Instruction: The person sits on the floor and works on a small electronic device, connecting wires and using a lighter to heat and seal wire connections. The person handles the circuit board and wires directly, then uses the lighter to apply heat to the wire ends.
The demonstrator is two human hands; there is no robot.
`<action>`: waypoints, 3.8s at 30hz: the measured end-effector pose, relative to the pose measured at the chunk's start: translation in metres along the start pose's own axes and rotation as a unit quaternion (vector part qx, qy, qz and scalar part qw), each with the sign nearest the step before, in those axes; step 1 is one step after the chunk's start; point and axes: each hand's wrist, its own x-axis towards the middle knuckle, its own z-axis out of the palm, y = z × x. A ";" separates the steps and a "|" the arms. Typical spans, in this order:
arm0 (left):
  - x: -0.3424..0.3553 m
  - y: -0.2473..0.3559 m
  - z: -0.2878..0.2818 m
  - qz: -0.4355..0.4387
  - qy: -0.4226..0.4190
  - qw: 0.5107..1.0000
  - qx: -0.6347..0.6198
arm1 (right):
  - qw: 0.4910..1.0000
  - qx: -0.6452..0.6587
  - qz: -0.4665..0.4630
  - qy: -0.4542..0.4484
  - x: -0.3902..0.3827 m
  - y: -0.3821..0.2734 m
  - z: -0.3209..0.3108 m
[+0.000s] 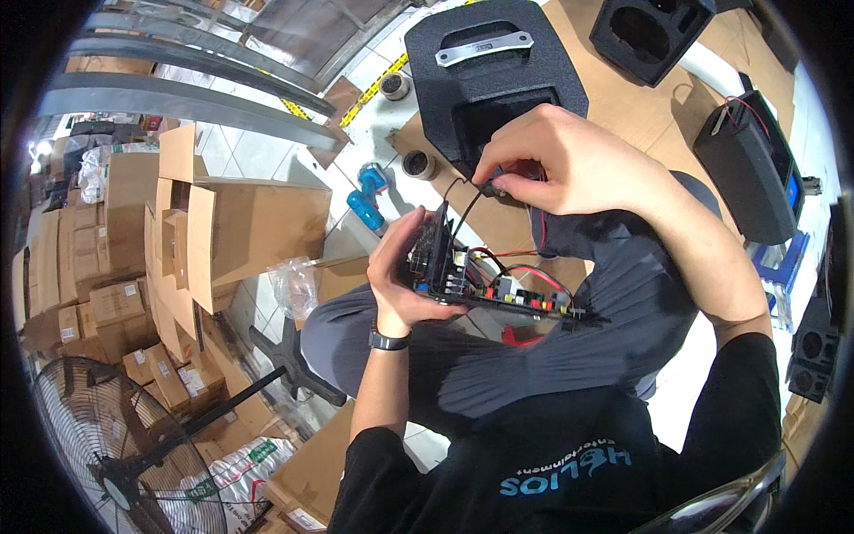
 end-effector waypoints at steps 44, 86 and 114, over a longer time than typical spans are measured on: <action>-0.029 -0.021 0.128 -0.124 -0.228 0.934 -0.245 | 0.961 0.152 0.230 -0.009 -0.009 0.070 -0.002; -0.041 -0.043 0.083 -0.304 -0.193 0.879 -0.312 | 0.882 -0.238 0.056 -0.404 0.040 0.141 0.101; -0.011 -0.015 0.023 0.027 -0.104 0.885 0.454 | 0.899 -0.089 0.203 -0.377 0.071 0.122 0.043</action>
